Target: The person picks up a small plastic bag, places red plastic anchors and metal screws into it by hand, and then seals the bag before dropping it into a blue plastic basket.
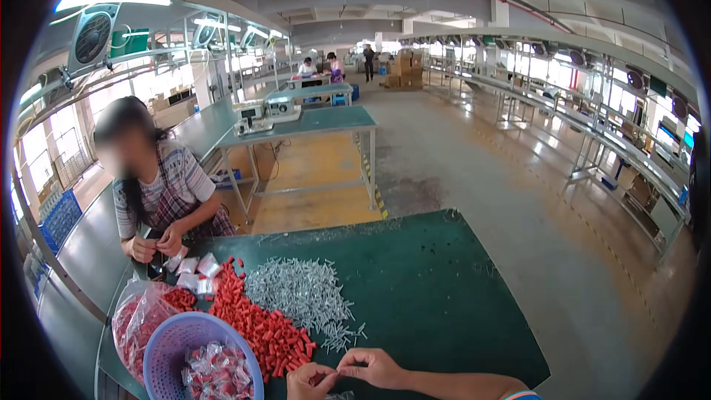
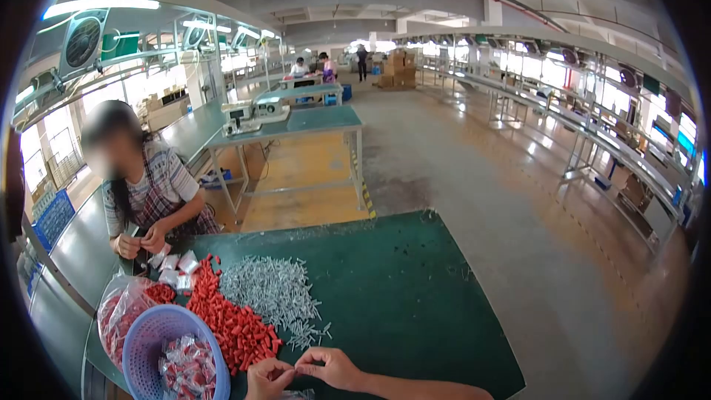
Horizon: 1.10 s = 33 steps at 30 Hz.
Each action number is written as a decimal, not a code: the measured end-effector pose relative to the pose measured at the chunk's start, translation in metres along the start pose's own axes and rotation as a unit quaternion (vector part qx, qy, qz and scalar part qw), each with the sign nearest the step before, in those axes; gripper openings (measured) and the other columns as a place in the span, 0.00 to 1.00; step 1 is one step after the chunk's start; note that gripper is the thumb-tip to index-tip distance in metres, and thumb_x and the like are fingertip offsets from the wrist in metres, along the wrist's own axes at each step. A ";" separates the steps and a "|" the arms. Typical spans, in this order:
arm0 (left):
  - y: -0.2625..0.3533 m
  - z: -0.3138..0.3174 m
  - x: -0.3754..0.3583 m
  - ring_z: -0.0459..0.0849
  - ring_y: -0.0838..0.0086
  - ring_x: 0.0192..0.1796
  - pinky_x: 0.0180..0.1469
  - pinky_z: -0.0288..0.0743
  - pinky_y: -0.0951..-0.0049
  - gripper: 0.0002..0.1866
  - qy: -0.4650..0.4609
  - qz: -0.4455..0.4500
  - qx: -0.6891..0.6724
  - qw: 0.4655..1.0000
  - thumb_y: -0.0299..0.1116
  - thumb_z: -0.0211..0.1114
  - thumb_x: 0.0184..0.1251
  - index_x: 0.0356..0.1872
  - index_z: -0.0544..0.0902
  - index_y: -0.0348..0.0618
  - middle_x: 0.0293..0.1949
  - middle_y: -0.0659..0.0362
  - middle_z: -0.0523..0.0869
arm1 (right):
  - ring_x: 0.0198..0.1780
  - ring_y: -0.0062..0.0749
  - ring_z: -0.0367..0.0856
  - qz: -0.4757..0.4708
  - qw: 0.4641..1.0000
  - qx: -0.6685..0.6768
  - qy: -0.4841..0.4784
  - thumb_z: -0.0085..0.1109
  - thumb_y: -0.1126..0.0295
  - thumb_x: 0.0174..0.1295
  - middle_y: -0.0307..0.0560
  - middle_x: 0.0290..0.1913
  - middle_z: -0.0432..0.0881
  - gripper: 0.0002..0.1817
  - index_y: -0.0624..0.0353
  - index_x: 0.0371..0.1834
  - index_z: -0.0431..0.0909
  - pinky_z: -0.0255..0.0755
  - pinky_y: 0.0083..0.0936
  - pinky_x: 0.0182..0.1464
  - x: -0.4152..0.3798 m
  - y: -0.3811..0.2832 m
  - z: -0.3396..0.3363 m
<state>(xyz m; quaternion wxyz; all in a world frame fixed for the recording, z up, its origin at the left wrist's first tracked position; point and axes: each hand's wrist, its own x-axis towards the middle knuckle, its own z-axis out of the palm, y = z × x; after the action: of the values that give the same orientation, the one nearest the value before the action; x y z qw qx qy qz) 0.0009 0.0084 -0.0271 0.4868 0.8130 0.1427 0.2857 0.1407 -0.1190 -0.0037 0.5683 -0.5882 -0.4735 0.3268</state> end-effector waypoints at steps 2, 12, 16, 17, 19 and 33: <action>-0.009 0.002 -0.002 0.77 0.82 0.27 0.30 0.71 0.81 0.01 -0.010 -0.025 -0.028 0.999 0.21 0.64 0.55 0.27 0.81 0.35 0.24 0.62 0.80 | 0.37 0.19 0.77 -0.022 1.000 -0.013 -0.005 0.60 0.64 0.60 0.38 0.34 0.80 0.11 0.62 0.36 0.79 0.70 0.18 0.43 0.001 -0.002 -0.002; 0.034 -0.010 0.008 0.73 0.88 0.23 0.24 0.64 0.86 0.02 -0.024 -0.043 -0.014 0.999 0.23 0.66 0.55 0.29 0.82 0.37 0.22 0.66 0.81 | 0.37 0.24 0.79 -0.034 0.998 -0.044 0.029 0.63 0.68 0.56 0.41 0.32 0.81 0.08 0.61 0.31 0.80 0.72 0.21 0.41 0.001 -0.010 -0.008; 0.018 -0.013 0.005 0.78 0.81 0.26 0.28 0.71 0.79 0.04 -0.031 0.011 -0.056 0.998 0.28 0.65 0.58 0.32 0.82 0.39 0.26 0.60 0.81 | 0.36 0.27 0.79 -0.038 0.992 -0.104 0.060 0.67 0.73 0.48 0.42 0.32 0.81 0.07 0.59 0.31 0.81 0.72 0.22 0.41 0.002 -0.015 0.008; 0.015 -0.010 0.006 0.78 0.79 0.26 0.28 0.72 0.78 0.05 -0.045 0.016 -0.070 0.996 0.28 0.65 0.58 0.32 0.82 0.38 0.27 0.60 0.81 | 0.35 0.26 0.79 -0.047 0.989 -0.124 0.066 0.67 0.75 0.48 0.42 0.32 0.81 0.06 0.59 0.29 0.80 0.72 0.22 0.40 0.002 -0.017 0.011; 0.009 -0.005 0.008 0.81 0.75 0.29 0.29 0.73 0.75 0.05 -0.036 0.075 -0.107 0.991 0.28 0.62 0.61 0.29 0.80 0.37 0.26 0.58 0.80 | 0.31 0.22 0.74 -0.015 0.995 0.006 0.094 0.63 0.74 0.54 0.40 0.28 0.75 0.06 0.61 0.23 0.76 0.70 0.19 0.35 0.000 0.007 0.014; 0.030 -0.025 0.012 0.82 0.75 0.29 0.31 0.75 0.76 0.06 -0.007 0.010 -0.090 0.996 0.30 0.64 0.57 0.27 0.83 0.37 0.25 0.55 0.83 | 0.31 0.19 0.73 0.041 0.997 0.009 0.068 0.51 0.66 0.64 0.39 0.28 0.76 0.12 0.64 0.30 0.75 0.67 0.17 0.36 0.010 -0.023 0.020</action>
<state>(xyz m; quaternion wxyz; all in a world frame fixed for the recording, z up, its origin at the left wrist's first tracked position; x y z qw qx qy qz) -0.0064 0.0175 0.0122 0.5561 0.7691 0.1049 0.2970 0.1217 -0.1051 0.0176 0.5905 -0.6226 -0.4062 0.3140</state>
